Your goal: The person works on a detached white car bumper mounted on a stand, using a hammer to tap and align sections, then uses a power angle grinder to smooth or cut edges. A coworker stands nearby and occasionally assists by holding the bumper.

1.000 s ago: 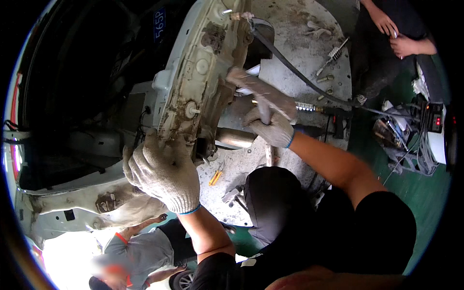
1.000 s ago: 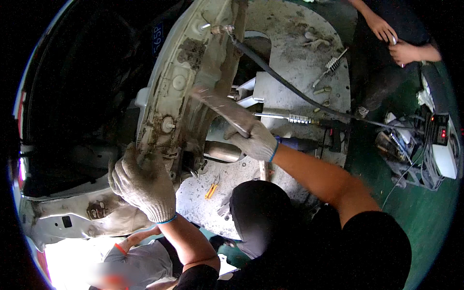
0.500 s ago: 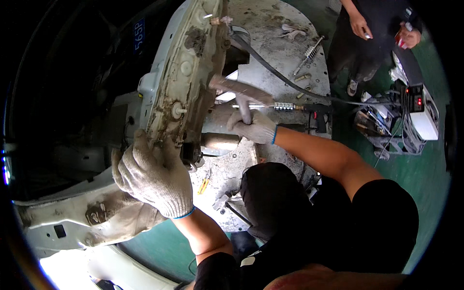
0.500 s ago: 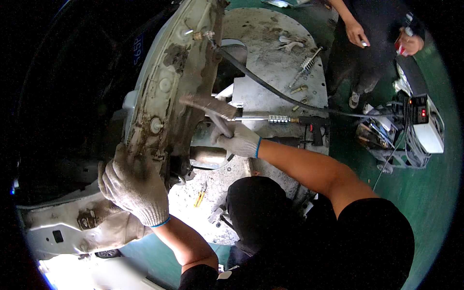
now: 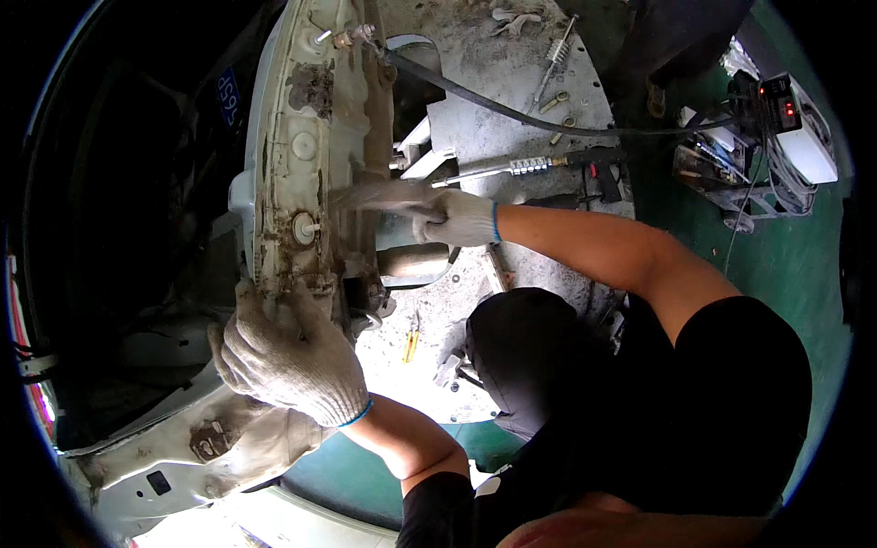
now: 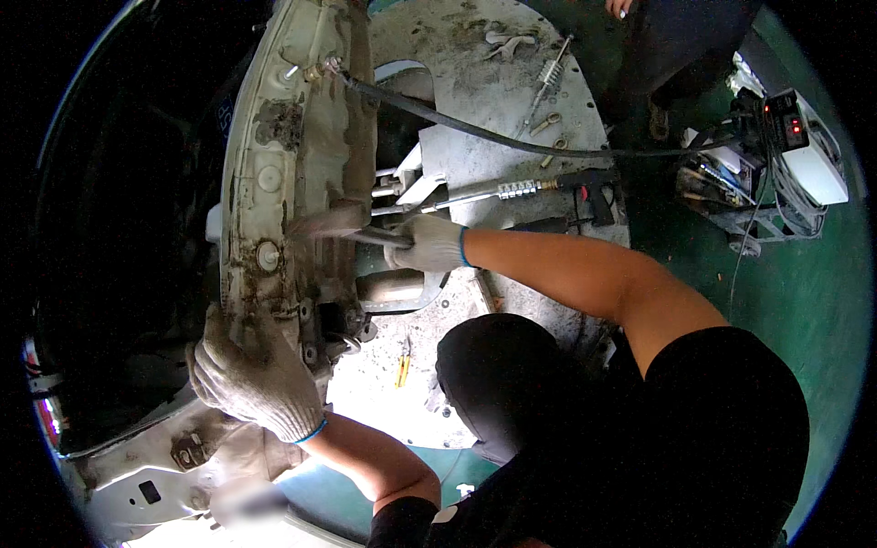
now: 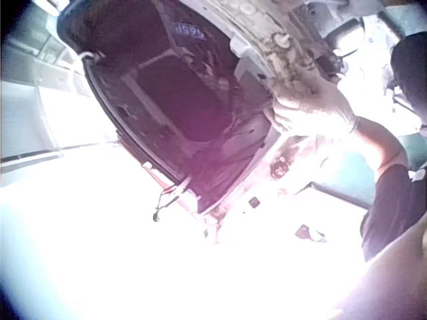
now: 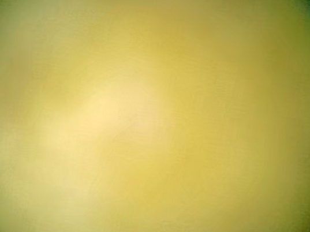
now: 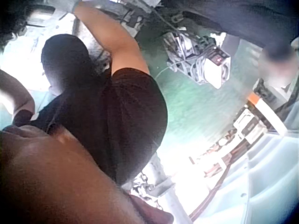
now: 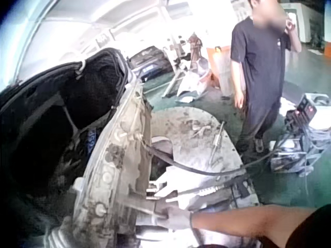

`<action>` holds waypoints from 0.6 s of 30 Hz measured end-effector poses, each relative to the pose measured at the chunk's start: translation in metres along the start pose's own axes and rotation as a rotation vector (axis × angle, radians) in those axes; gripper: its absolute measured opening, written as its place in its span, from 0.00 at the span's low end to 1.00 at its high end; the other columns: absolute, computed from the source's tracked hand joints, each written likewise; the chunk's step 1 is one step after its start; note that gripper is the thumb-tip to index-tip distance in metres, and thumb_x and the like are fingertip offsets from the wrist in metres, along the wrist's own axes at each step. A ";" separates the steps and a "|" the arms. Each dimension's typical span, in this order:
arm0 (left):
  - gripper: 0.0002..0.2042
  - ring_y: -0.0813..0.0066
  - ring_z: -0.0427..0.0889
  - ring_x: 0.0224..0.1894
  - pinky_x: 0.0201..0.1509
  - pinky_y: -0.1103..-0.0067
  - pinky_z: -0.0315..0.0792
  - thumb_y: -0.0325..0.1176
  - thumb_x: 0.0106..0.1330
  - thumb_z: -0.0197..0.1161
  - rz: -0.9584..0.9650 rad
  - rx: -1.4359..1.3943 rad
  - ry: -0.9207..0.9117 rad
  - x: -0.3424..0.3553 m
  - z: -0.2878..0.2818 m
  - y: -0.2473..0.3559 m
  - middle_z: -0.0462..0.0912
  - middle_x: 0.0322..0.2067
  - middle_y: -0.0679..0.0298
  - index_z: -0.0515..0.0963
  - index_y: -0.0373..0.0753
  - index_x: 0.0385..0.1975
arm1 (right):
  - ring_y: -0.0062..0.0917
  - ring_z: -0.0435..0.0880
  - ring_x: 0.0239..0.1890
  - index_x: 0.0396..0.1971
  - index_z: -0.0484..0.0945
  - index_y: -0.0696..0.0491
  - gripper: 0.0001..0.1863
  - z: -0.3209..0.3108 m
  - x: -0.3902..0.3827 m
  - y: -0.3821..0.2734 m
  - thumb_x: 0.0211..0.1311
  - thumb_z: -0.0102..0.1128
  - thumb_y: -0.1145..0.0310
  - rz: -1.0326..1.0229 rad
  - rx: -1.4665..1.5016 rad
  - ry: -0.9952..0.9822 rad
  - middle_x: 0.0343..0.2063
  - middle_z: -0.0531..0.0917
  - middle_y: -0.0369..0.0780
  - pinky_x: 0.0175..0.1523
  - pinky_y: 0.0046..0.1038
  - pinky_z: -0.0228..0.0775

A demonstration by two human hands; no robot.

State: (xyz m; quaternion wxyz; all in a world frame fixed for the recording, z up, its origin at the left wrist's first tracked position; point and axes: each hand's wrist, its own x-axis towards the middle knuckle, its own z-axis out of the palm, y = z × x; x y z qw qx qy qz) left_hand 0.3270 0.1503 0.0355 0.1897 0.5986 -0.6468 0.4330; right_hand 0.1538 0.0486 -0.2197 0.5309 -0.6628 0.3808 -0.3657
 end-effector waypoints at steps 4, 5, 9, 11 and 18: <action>0.21 0.54 0.81 0.45 0.62 0.54 0.70 0.44 0.61 0.73 -0.015 0.029 -0.039 -0.002 -0.001 -0.007 0.81 0.35 0.56 0.82 0.40 0.50 | 0.29 0.87 0.40 0.38 0.86 0.52 0.10 -0.001 -0.005 -0.036 0.67 0.63 0.61 -0.051 0.302 0.142 0.34 0.88 0.41 0.53 0.34 0.78; 0.20 0.56 0.82 0.47 0.64 0.54 0.70 0.44 0.64 0.71 -0.019 0.030 -0.051 -0.002 -0.001 -0.005 0.82 0.35 0.58 0.82 0.40 0.50 | 0.29 0.87 0.39 0.38 0.86 0.51 0.10 0.000 -0.004 -0.029 0.68 0.62 0.61 -0.134 0.197 0.133 0.33 0.88 0.41 0.52 0.34 0.78; 0.19 0.55 0.82 0.49 0.67 0.53 0.70 0.46 0.66 0.70 -0.013 0.073 -0.066 0.000 0.000 -0.004 0.83 0.37 0.58 0.82 0.40 0.51 | 0.28 0.86 0.37 0.37 0.86 0.50 0.09 0.001 -0.003 -0.023 0.68 0.59 0.62 -0.151 0.031 0.108 0.32 0.87 0.40 0.49 0.34 0.77; 0.20 0.55 0.82 0.49 0.67 0.52 0.69 0.46 0.65 0.71 -0.023 0.067 -0.073 -0.001 -0.003 -0.005 0.84 0.38 0.58 0.82 0.40 0.51 | 0.28 0.86 0.36 0.37 0.85 0.50 0.09 -0.002 -0.006 -0.034 0.68 0.59 0.63 -0.006 0.077 0.101 0.30 0.87 0.40 0.47 0.35 0.76; 0.23 0.53 0.82 0.50 0.67 0.52 0.69 0.46 0.62 0.74 -0.038 0.074 -0.067 -0.007 0.002 -0.006 0.84 0.37 0.59 0.82 0.41 0.53 | 0.23 0.83 0.33 0.36 0.85 0.50 0.09 -0.005 0.006 -0.020 0.67 0.59 0.64 0.048 0.095 0.048 0.29 0.86 0.38 0.47 0.29 0.77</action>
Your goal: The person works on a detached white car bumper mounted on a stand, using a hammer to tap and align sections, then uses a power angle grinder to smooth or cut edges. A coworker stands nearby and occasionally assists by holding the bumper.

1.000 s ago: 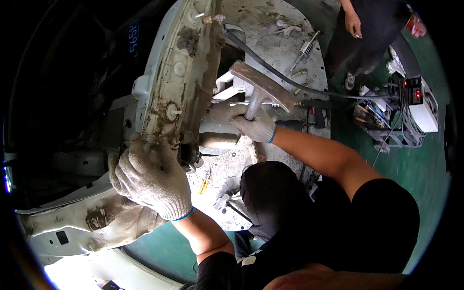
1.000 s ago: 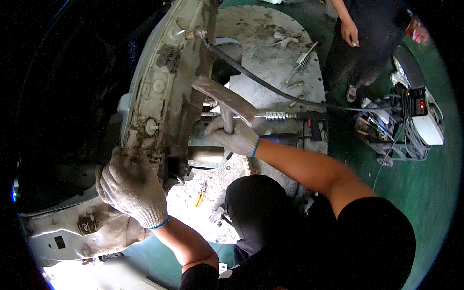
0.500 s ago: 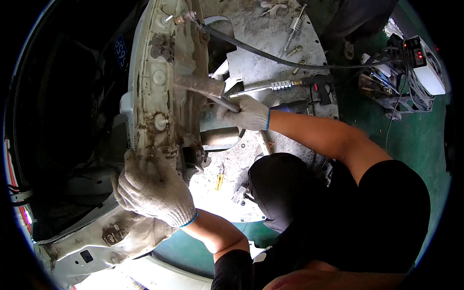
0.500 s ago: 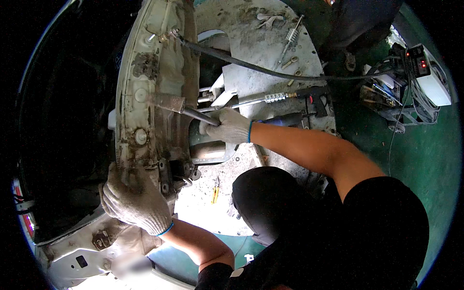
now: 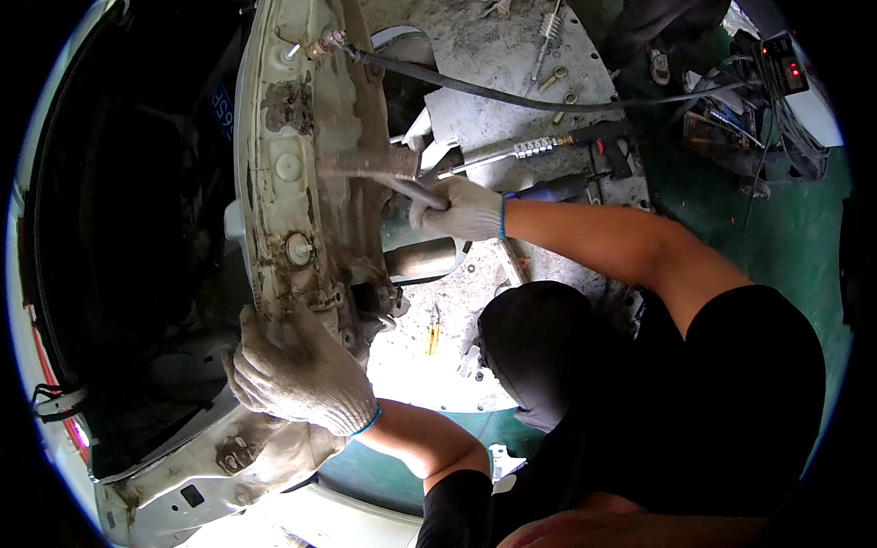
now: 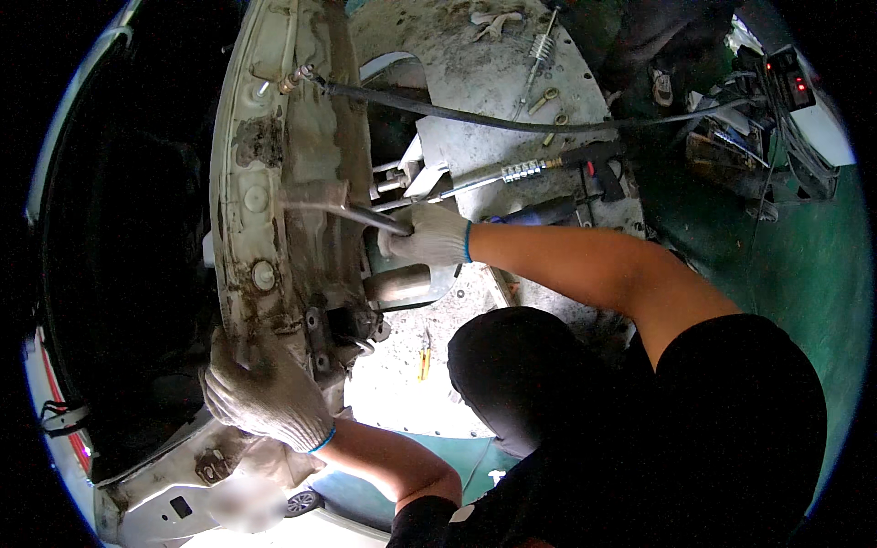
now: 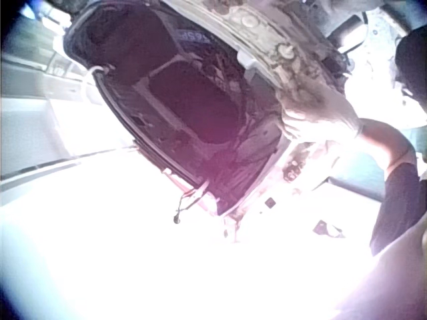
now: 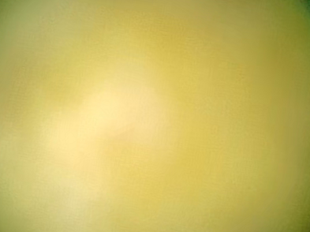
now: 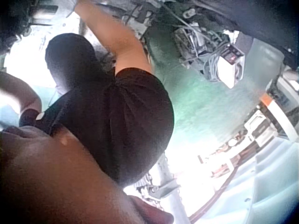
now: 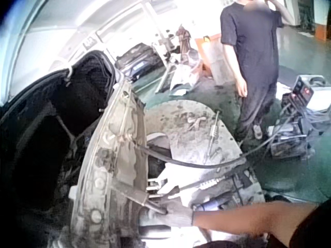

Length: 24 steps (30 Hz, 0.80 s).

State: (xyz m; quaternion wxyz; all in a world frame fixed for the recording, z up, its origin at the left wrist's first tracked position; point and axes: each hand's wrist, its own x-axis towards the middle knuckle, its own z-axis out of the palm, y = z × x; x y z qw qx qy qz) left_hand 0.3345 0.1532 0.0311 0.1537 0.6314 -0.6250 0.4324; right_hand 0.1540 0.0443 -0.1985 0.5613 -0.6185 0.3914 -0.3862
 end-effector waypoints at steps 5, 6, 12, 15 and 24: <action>0.23 0.55 0.83 0.49 0.67 0.52 0.70 0.47 0.63 0.73 0.003 -0.046 0.005 0.003 -0.003 0.004 0.84 0.37 0.60 0.82 0.41 0.53 | 0.24 0.84 0.31 0.37 0.86 0.49 0.09 0.011 -0.015 -0.003 0.67 0.59 0.62 -0.163 0.209 0.152 0.27 0.86 0.36 0.45 0.32 0.77; 0.23 0.55 0.83 0.49 0.67 0.52 0.69 0.47 0.63 0.73 -0.003 -0.053 -0.002 0.003 -0.003 0.005 0.84 0.37 0.60 0.81 0.41 0.53 | 0.25 0.84 0.31 0.37 0.86 0.49 0.09 0.008 -0.015 -0.001 0.67 0.59 0.62 -0.156 0.175 0.140 0.27 0.86 0.36 0.44 0.33 0.77; 0.20 0.54 0.80 0.39 0.55 0.57 0.71 0.42 0.59 0.75 0.060 -0.071 0.098 0.006 0.001 0.002 0.79 0.31 0.58 0.82 0.38 0.48 | 0.26 0.84 0.34 0.38 0.86 0.51 0.09 0.007 -0.018 -0.028 0.67 0.61 0.64 -0.214 0.303 0.221 0.28 0.86 0.37 0.48 0.33 0.77; 0.21 0.57 0.83 0.45 0.67 0.53 0.69 0.45 0.64 0.72 0.024 -0.053 0.053 0.007 -0.002 0.010 0.82 0.34 0.60 0.82 0.40 0.51 | 0.25 0.83 0.34 0.37 0.86 0.51 0.08 0.005 -0.019 -0.007 0.67 0.59 0.66 -0.218 0.247 0.176 0.29 0.86 0.38 0.48 0.29 0.76; 0.20 0.56 0.82 0.45 0.67 0.54 0.69 0.45 0.64 0.72 0.014 -0.081 0.062 0.008 -0.003 0.010 0.82 0.35 0.59 0.82 0.40 0.50 | 0.20 0.79 0.27 0.42 0.86 0.51 0.11 0.003 -0.012 -0.010 0.70 0.59 0.63 -0.165 0.153 0.260 0.24 0.84 0.37 0.38 0.30 0.74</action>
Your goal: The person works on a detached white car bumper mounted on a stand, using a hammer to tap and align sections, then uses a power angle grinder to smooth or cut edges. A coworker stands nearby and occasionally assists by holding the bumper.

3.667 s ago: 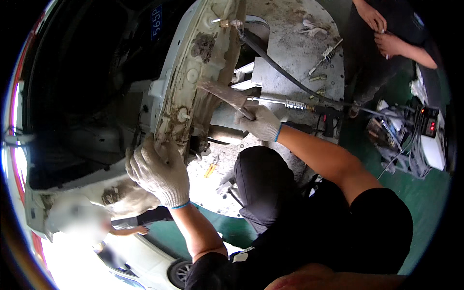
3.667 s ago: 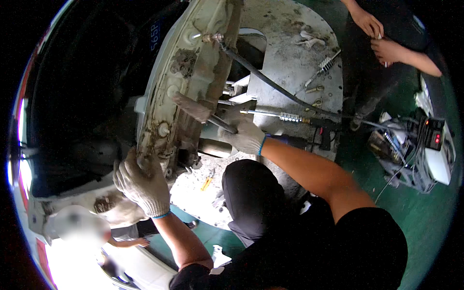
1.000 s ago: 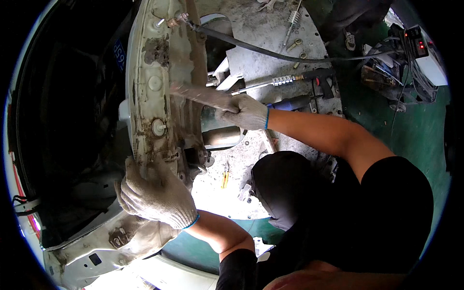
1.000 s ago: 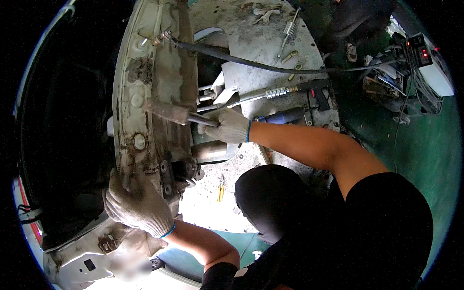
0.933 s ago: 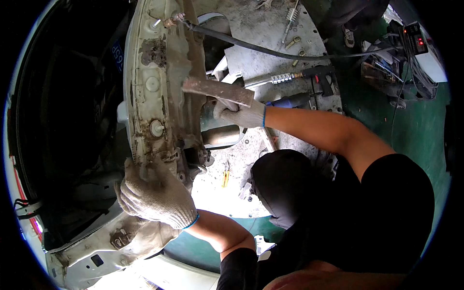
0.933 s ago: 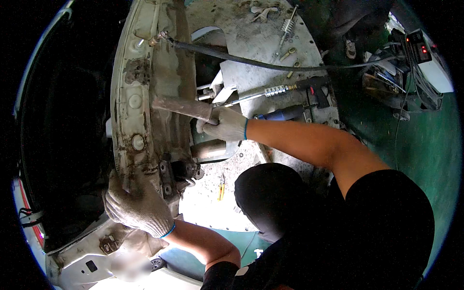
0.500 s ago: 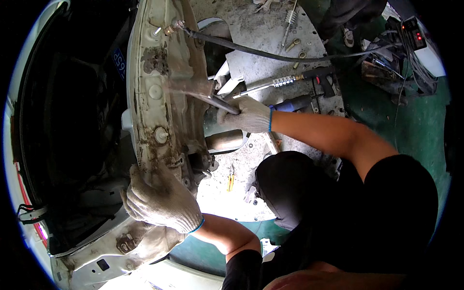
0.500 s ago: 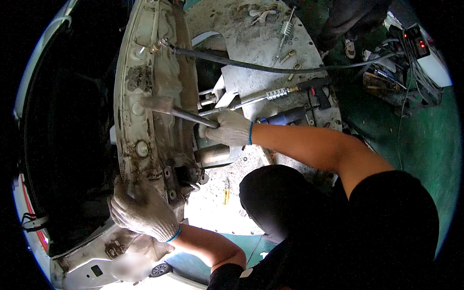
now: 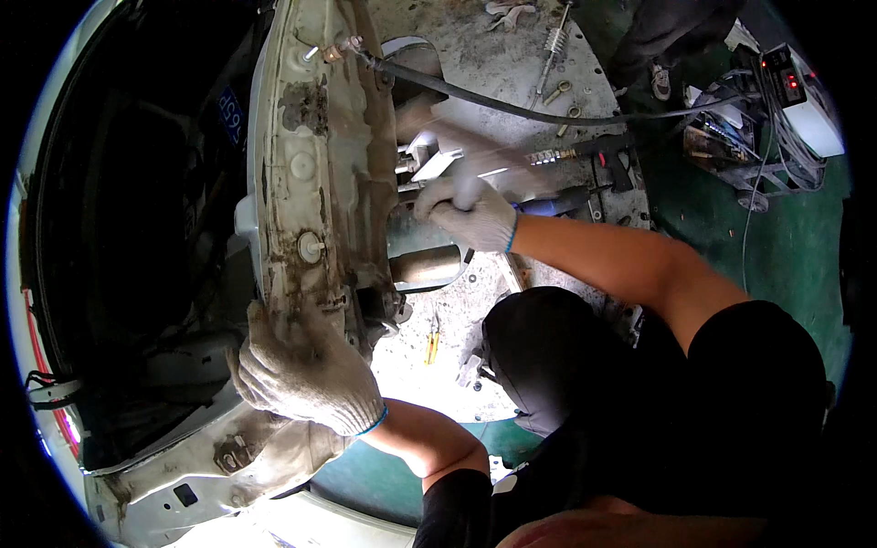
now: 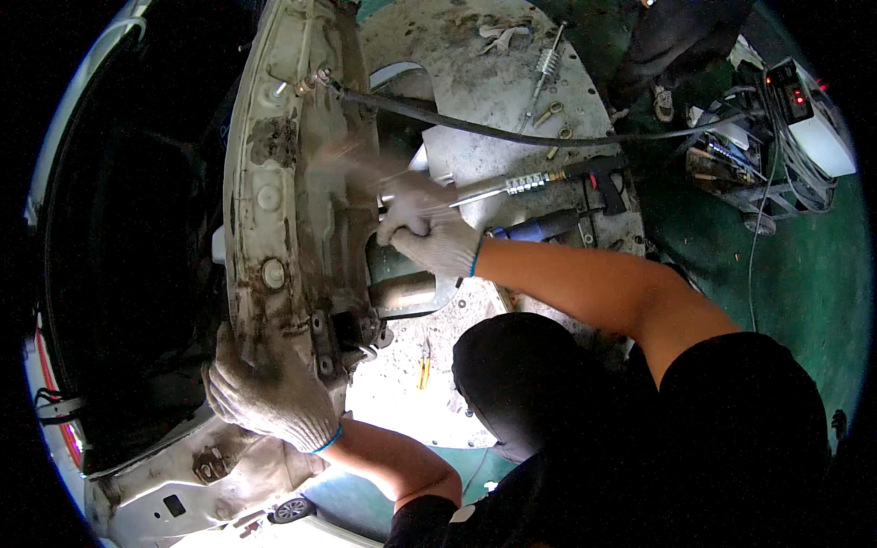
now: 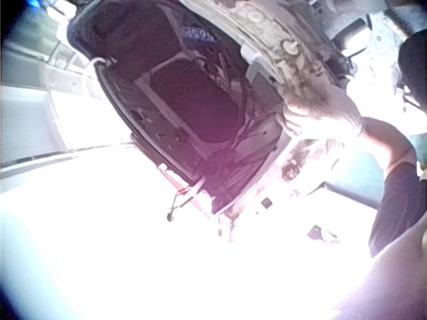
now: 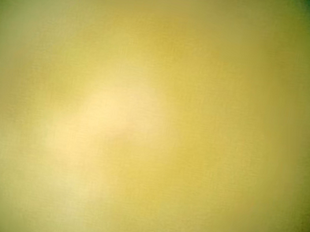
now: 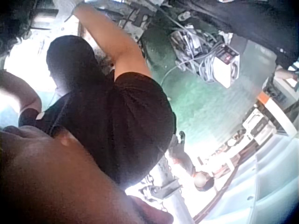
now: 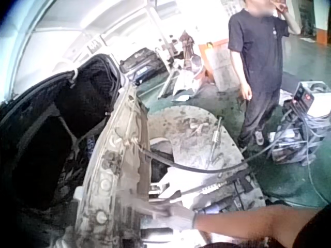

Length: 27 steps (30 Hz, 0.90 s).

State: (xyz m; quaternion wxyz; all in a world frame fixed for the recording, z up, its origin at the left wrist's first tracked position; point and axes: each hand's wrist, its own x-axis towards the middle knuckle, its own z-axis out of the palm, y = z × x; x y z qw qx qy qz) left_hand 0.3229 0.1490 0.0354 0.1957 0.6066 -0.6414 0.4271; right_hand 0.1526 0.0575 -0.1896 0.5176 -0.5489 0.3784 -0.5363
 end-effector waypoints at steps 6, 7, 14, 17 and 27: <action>0.22 0.52 0.80 0.43 0.58 0.56 0.70 0.42 0.59 0.74 0.026 0.014 0.031 -0.002 -0.003 -0.006 0.80 0.34 0.56 0.82 0.38 0.50 | 0.26 0.82 0.28 0.42 0.83 0.53 0.10 0.004 -0.005 -0.042 0.70 0.59 0.63 0.155 -0.017 -0.030 0.25 0.83 0.42 0.40 0.33 0.76; 0.22 0.54 0.81 0.43 0.62 0.55 0.69 0.43 0.60 0.74 0.026 0.008 0.025 -0.002 -0.002 -0.005 0.81 0.34 0.57 0.82 0.39 0.50 | 0.26 0.81 0.28 0.41 0.83 0.53 0.11 0.006 -0.004 -0.026 0.69 0.59 0.63 -0.034 -0.060 0.029 0.25 0.83 0.41 0.40 0.33 0.76; 0.21 0.52 0.80 0.42 0.59 0.56 0.70 0.40 0.58 0.75 0.005 0.026 0.019 -0.004 -0.002 -0.011 0.80 0.33 0.56 0.82 0.39 0.50 | 0.25 0.83 0.31 0.39 0.84 0.52 0.10 0.005 0.007 -0.034 0.70 0.60 0.62 0.254 -0.019 -0.089 0.27 0.85 0.40 0.43 0.30 0.76; 0.21 0.55 0.81 0.43 0.62 0.56 0.69 0.42 0.60 0.74 0.002 0.016 0.007 -0.001 -0.001 -0.002 0.80 0.34 0.57 0.82 0.39 0.51 | 0.25 0.82 0.31 0.39 0.84 0.52 0.14 0.003 0.006 -0.026 0.69 0.60 0.57 -0.115 0.089 0.062 0.26 0.84 0.41 0.44 0.29 0.76; 0.22 0.54 0.81 0.44 0.64 0.55 0.68 0.44 0.61 0.73 -0.012 0.031 0.018 -0.002 0.001 -0.006 0.81 0.35 0.57 0.82 0.40 0.51 | 0.21 0.81 0.33 0.40 0.85 0.53 0.09 -0.004 0.005 -0.036 0.67 0.59 0.66 0.208 0.029 -0.172 0.28 0.85 0.37 0.44 0.30 0.74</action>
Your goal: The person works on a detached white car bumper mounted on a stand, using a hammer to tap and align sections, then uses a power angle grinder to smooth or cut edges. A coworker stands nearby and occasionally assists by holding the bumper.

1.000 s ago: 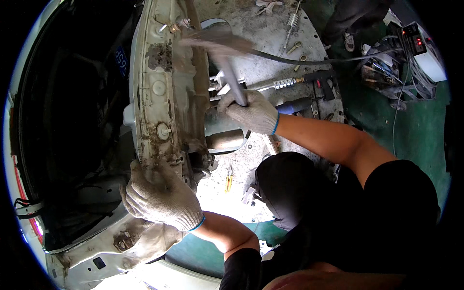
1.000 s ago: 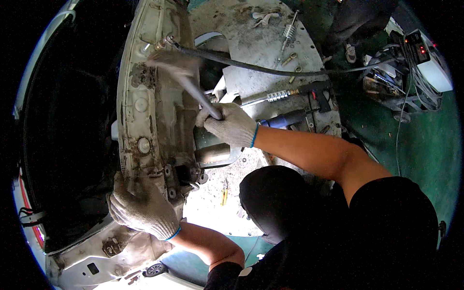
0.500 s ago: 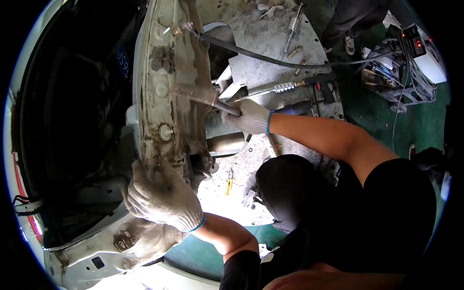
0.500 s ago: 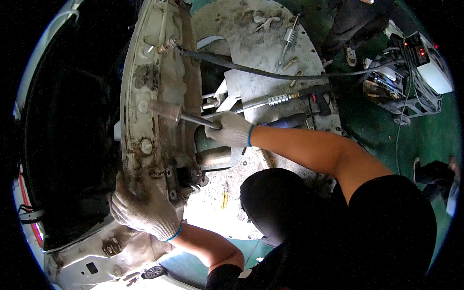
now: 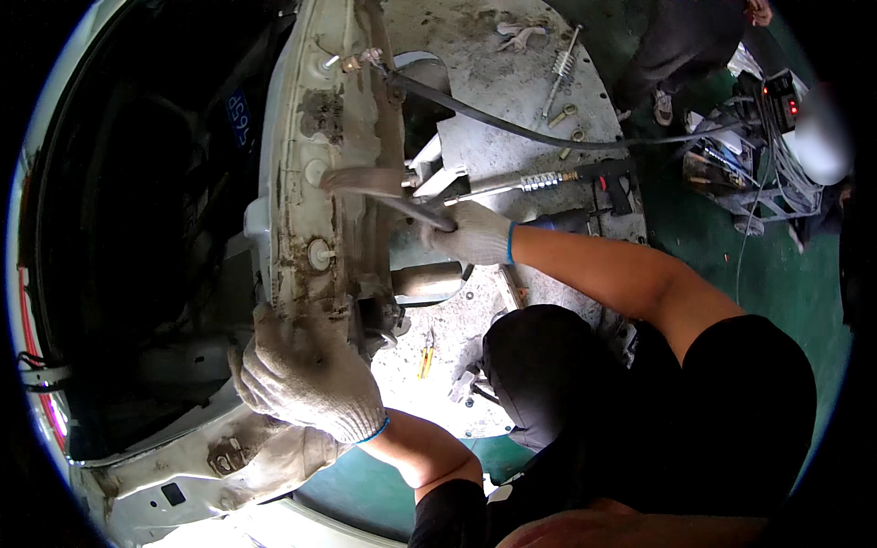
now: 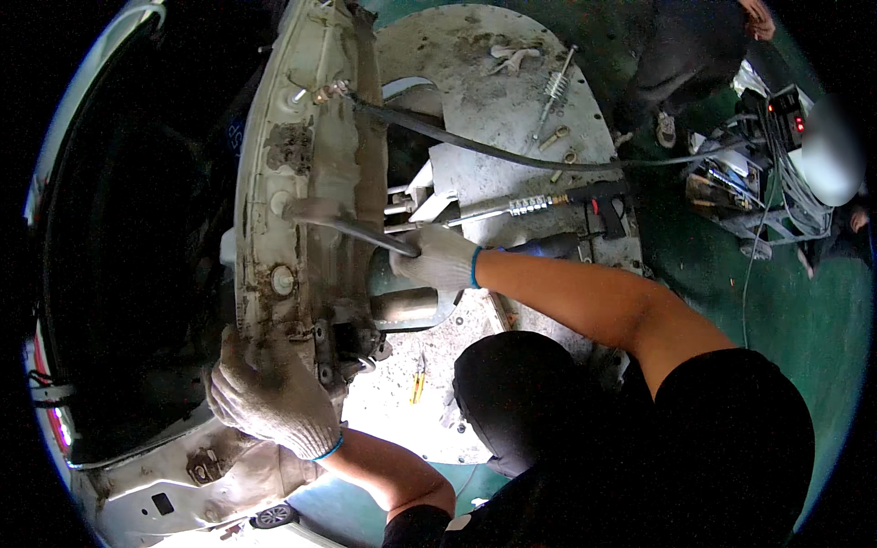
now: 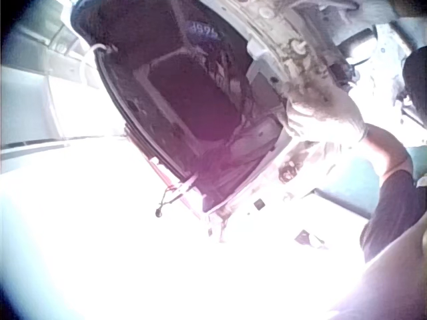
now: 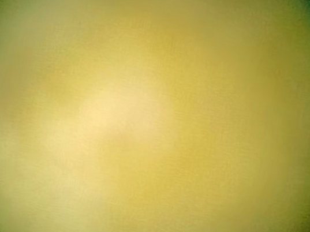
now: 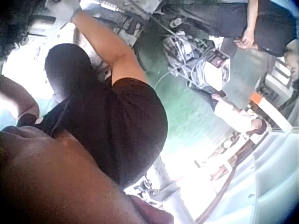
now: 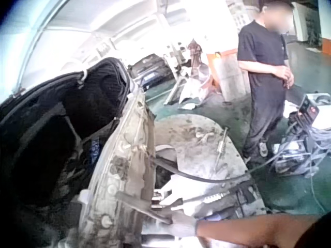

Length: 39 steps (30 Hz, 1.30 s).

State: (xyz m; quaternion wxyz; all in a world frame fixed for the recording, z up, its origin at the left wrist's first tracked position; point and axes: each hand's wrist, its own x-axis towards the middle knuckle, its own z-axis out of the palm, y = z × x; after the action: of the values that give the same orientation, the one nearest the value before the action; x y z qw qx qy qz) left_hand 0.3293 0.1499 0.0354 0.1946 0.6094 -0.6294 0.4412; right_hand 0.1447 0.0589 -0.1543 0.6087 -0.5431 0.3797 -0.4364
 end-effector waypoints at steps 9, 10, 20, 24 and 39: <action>0.22 0.54 0.80 0.43 0.66 0.55 0.68 0.44 0.62 0.71 -0.023 -0.029 -0.026 0.000 -0.004 0.003 0.81 0.34 0.57 0.81 0.40 0.52 | 0.21 0.81 0.31 0.35 0.85 0.53 0.08 -0.004 0.020 -0.009 0.68 0.58 0.68 -0.079 -0.025 0.035 0.29 0.85 0.37 0.41 0.28 0.75; 0.23 0.51 0.80 0.43 0.65 0.56 0.68 0.45 0.60 0.73 -0.022 -0.035 -0.010 0.000 -0.002 0.003 0.81 0.34 0.55 0.81 0.40 0.52 | 0.21 0.80 0.30 0.35 0.85 0.53 0.08 -0.008 0.022 -0.009 0.68 0.58 0.68 -0.041 -0.054 0.005 0.29 0.85 0.36 0.39 0.28 0.74; 0.38 0.55 0.79 0.61 0.70 0.61 0.71 0.49 0.62 0.75 0.095 -1.197 0.192 0.074 -0.052 0.029 0.80 0.56 0.49 0.70 0.31 0.65 | 0.18 0.73 0.17 0.34 0.83 0.54 0.08 -0.035 -0.009 -0.026 0.67 0.56 0.68 0.165 0.115 -0.012 0.16 0.75 0.34 0.23 0.26 0.66; 0.37 0.55 0.78 0.62 0.70 0.62 0.71 0.47 0.62 0.75 0.674 -0.983 -0.111 0.132 -0.074 -0.004 0.79 0.57 0.50 0.69 0.31 0.66 | 0.20 0.73 0.14 0.36 0.83 0.56 0.09 -0.072 0.003 -0.035 0.72 0.53 0.72 0.155 0.140 0.084 0.14 0.75 0.35 0.21 0.28 0.66; 0.37 0.57 0.75 0.66 0.72 0.64 0.69 0.38 0.62 0.74 0.726 -0.733 -0.574 0.097 -0.090 -0.062 0.75 0.63 0.51 0.67 0.34 0.70 | 0.20 0.79 0.30 0.41 0.84 0.57 0.07 -0.077 0.028 -0.021 0.65 0.65 0.71 0.158 -0.216 0.186 0.29 0.82 0.36 0.37 0.29 0.73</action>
State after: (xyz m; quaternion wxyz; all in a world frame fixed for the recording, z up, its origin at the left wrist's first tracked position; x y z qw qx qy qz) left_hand 0.3430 0.1720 0.1792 0.0510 0.3431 -0.9365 0.0509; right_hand 0.0797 0.0064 -0.1429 0.5415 -0.5310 0.5206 -0.3921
